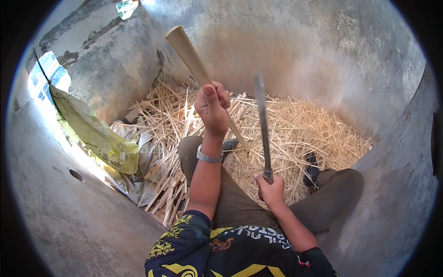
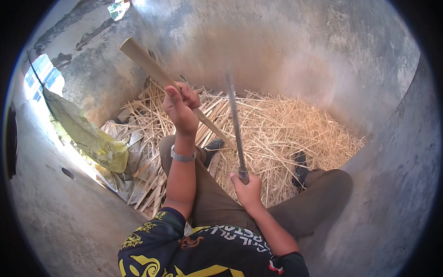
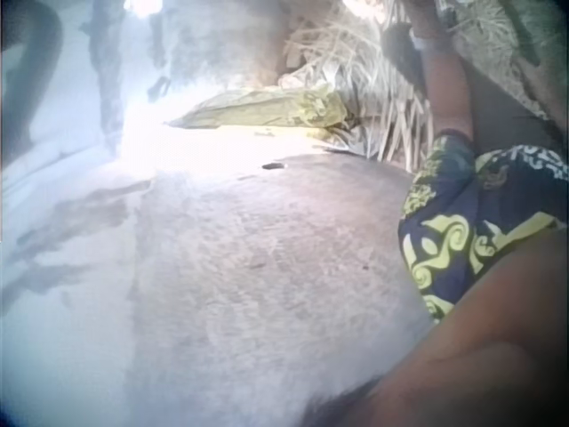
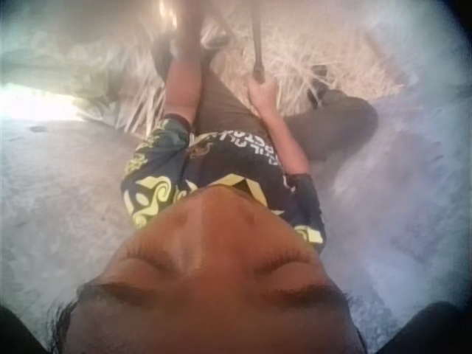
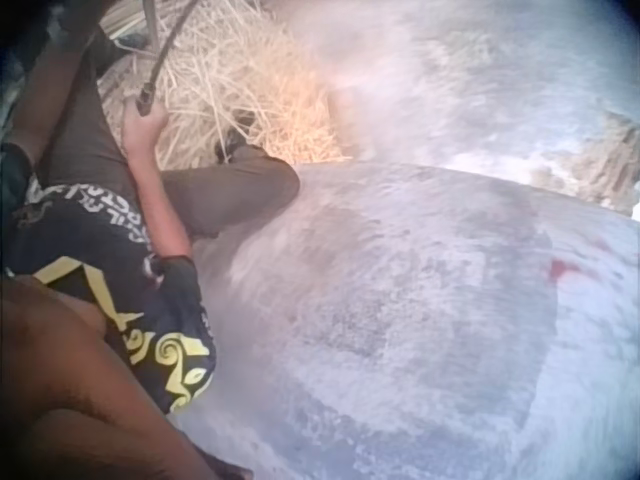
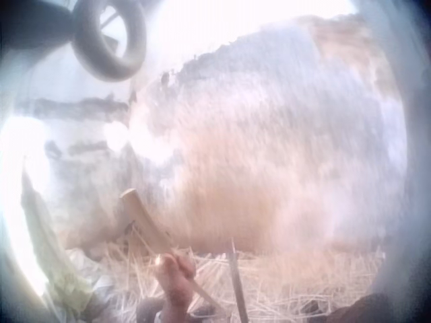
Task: The person sits cross-legged on a concrete floor and uses a large knife to split long, thin wooden sticks into smaller pieces. They hold each stick with their left hand and strike it with the knife in their right hand, dropping the resulting pieces onto a growing pile on the floor.
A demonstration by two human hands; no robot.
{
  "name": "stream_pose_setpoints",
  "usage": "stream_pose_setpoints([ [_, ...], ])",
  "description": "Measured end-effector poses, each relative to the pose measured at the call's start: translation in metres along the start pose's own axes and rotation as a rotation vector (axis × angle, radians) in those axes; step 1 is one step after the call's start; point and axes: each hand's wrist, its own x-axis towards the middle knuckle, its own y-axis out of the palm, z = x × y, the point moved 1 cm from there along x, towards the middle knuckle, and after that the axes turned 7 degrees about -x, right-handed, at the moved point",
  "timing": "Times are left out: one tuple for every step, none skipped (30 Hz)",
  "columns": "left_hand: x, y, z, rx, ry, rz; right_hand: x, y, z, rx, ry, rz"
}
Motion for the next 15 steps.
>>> stream_pose_setpoints([
  [0.0,0.001,-0.001,0.001,-0.001,-0.012,-0.002,0.002,0.004,0.087,-0.025,-0.012],
  [0.001,0.002,-0.001,0.002,-0.001,-0.023,-0.002,0.002,0.008,0.168,0.004,0.038],
  [0.0,0.003,0.001,-0.012,-0.014,-0.024,-0.003,0.002,0.011,0.257,0.036,0.083],
  [-0.001,0.006,0.003,-0.008,-0.005,-0.03,-0.005,0.002,0.01,0.347,0.067,0.125],
  [-0.004,0.009,0.005,-0.005,0.003,-0.035,0.003,0.006,-0.014,0.154,0.004,0.069],
  [-0.003,0.012,0.005,0.002,0.021,-0.037,0.004,0.006,-0.012,0.118,0.103,0.145],
  [-0.004,0.013,0.005,0.012,0.017,-0.04,0.007,0.005,-0.009,0.082,0.202,0.222],
  [-0.005,0.013,0.004,0.022,0.013,-0.042,0.007,0.005,-0.007,0.046,0.299,0.298],
  [-0.005,0.012,0.005,0.028,0.009,-0.047,0.007,0.005,-0.007,-0.096,0.229,0.219],
  [-0.004,0.012,0.006,0.021,0.006,-0.051,0.007,0.003,-0.005,-0.137,0.169,0.183],
  [-0.003,0.012,0.007,0.014,0.003,-0.055,0.007,-0.002,-0.001,-0.178,0.108,0.146],
  [-0.003,0.011,0.008,0.011,-0.001,-0.065,0.006,-0.005,0.005,-0.222,0.052,0.114],
  [-0.003,0.009,0.007,0.008,0.002,-0.059,0.003,-0.007,0.013,-0.143,0.029,0.075],
  [-0.003,0.009,0.006,0.013,0.009,-0.056,-0.001,-0.009,0.023,-0.063,0.007,0.037],
  [-0.005,0.009,0.007,0.015,0.009,-0.06,-0.005,-0.012,0.028,0.011,-0.008,-0.004],
])
